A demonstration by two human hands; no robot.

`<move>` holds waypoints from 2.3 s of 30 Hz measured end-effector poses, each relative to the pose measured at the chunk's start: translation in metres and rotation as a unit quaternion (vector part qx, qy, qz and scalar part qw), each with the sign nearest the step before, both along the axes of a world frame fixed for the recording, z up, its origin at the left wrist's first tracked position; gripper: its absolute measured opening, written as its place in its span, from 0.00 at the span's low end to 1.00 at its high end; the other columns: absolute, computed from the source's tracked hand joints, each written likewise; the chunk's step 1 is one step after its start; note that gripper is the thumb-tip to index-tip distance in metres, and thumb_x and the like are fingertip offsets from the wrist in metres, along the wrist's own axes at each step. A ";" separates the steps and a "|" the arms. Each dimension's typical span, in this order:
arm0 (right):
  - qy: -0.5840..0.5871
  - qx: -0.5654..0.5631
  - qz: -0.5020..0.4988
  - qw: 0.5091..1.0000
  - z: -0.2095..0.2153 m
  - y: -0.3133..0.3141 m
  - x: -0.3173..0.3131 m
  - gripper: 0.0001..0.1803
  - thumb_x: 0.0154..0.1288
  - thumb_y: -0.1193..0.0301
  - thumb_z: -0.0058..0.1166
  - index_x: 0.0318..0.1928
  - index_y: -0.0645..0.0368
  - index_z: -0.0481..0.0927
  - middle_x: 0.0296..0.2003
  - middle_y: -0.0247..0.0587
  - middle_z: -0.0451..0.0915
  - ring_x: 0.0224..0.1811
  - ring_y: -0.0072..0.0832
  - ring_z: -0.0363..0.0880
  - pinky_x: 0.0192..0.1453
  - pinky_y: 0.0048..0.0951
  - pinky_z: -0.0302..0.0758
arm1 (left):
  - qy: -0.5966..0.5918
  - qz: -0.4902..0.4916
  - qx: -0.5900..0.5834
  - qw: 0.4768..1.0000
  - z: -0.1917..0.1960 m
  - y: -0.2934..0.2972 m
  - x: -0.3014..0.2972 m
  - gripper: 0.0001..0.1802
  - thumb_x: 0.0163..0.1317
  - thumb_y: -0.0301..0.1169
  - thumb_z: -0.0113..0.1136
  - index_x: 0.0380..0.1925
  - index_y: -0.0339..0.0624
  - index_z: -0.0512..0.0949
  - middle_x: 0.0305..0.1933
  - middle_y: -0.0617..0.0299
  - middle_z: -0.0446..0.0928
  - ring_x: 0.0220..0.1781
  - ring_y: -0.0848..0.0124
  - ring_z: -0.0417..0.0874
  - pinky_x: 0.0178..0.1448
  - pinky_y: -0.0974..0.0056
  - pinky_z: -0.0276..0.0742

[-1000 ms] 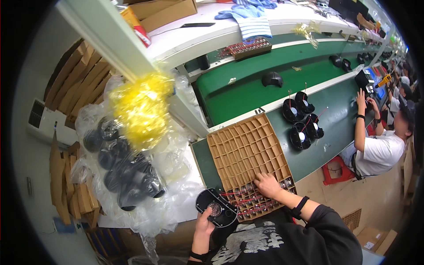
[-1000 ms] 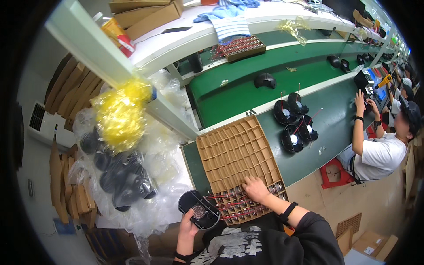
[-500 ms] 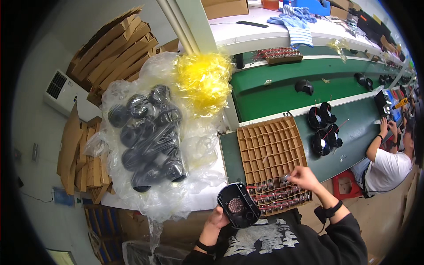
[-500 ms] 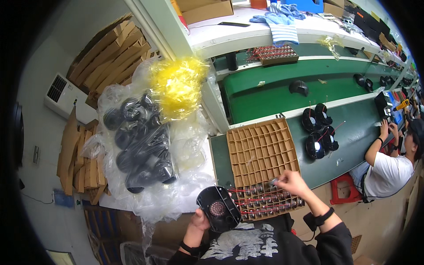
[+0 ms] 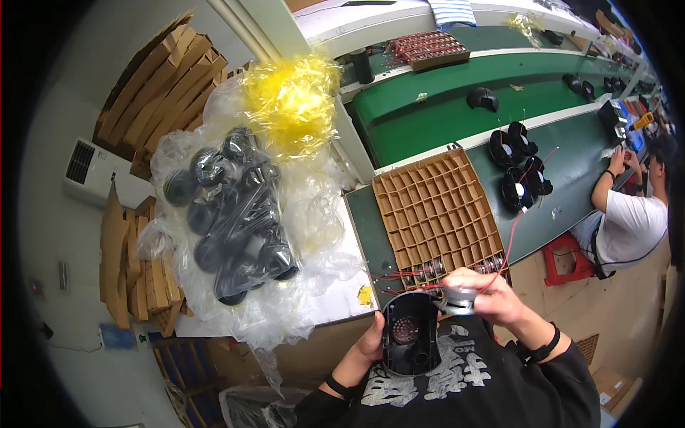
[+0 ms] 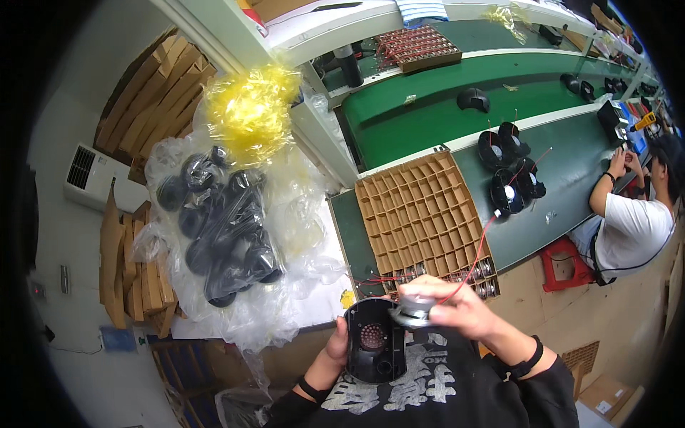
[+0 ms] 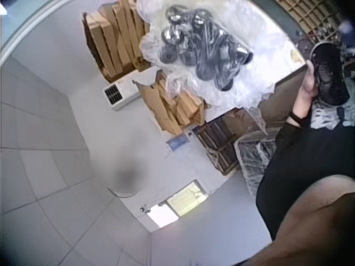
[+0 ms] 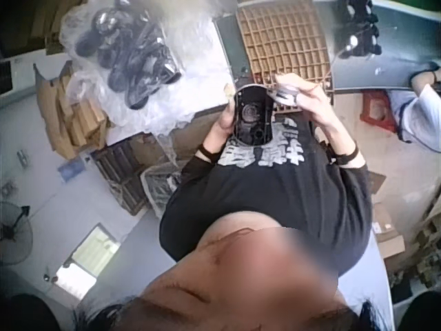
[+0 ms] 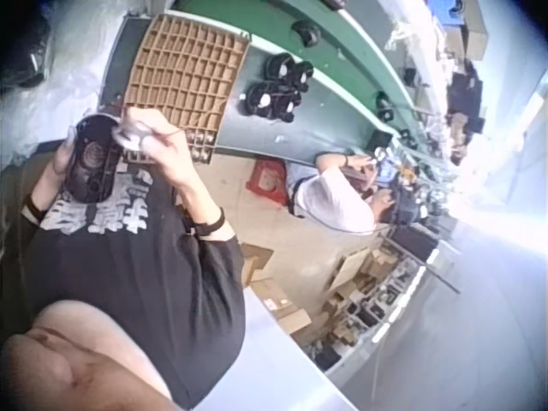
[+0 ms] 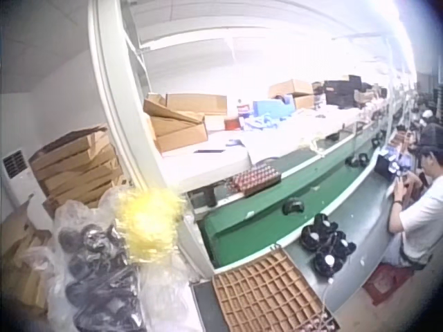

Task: Manually assembling electronic components into black plastic housings on a factory production line.

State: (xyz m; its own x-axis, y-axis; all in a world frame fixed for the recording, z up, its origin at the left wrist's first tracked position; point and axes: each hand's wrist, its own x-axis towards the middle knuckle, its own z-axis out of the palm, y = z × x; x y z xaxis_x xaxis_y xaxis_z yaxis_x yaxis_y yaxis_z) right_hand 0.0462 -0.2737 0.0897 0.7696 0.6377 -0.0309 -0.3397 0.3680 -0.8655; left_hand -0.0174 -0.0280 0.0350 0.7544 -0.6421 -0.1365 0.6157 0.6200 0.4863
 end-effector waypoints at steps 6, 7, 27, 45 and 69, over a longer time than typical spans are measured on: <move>-0.403 -0.220 -0.025 0.888 0.030 0.037 -0.009 0.28 0.48 0.71 0.65 0.53 0.59 0.77 0.43 0.44 0.72 0.43 0.37 0.74 0.48 0.32 0.72 | 0.130 0.008 0.025 0.991 -0.012 0.005 -0.009 0.40 0.66 0.60 0.39 0.67 0.40 0.56 0.63 0.52 0.68 0.62 0.61 0.73 0.65 0.55 0.70; -0.421 -0.236 -0.017 0.876 0.026 0.042 -0.010 0.28 0.48 0.71 0.64 0.53 0.60 0.76 0.43 0.44 0.72 0.43 0.38 0.73 0.47 0.33 0.72 | 0.135 0.006 -0.001 0.991 -0.016 0.008 -0.010 0.38 0.67 0.59 0.39 0.65 0.40 0.57 0.61 0.51 0.69 0.60 0.61 0.75 0.63 0.56 0.73; -0.534 -0.327 0.028 0.779 0.045 0.067 0.000 0.21 0.48 0.69 0.63 0.44 0.61 0.76 0.37 0.39 0.74 0.42 0.36 0.72 0.53 0.37 0.66 | 0.107 0.048 0.051 0.992 0.005 0.017 0.001 0.44 0.63 0.62 0.44 0.65 0.37 0.55 0.61 0.50 0.68 0.61 0.62 0.74 0.63 0.56 0.73; -0.529 -0.353 0.004 0.772 0.044 0.070 -0.004 0.21 0.46 0.69 0.64 0.43 0.59 0.77 0.41 0.36 0.75 0.41 0.34 0.72 0.52 0.37 0.66 | 0.091 0.038 0.032 0.995 0.010 0.017 0.006 0.41 0.65 0.62 0.38 0.63 0.36 0.60 0.58 0.50 0.72 0.57 0.63 0.77 0.61 0.58 0.75; -0.518 -0.377 0.014 0.767 0.043 0.066 -0.007 0.22 0.42 0.71 0.65 0.42 0.59 0.75 0.39 0.35 0.75 0.42 0.34 0.72 0.52 0.36 0.66 | 0.093 0.029 0.069 0.993 0.007 0.014 0.008 0.43 0.63 0.63 0.42 0.65 0.39 0.57 0.61 0.50 0.69 0.59 0.61 0.76 0.60 0.55 0.76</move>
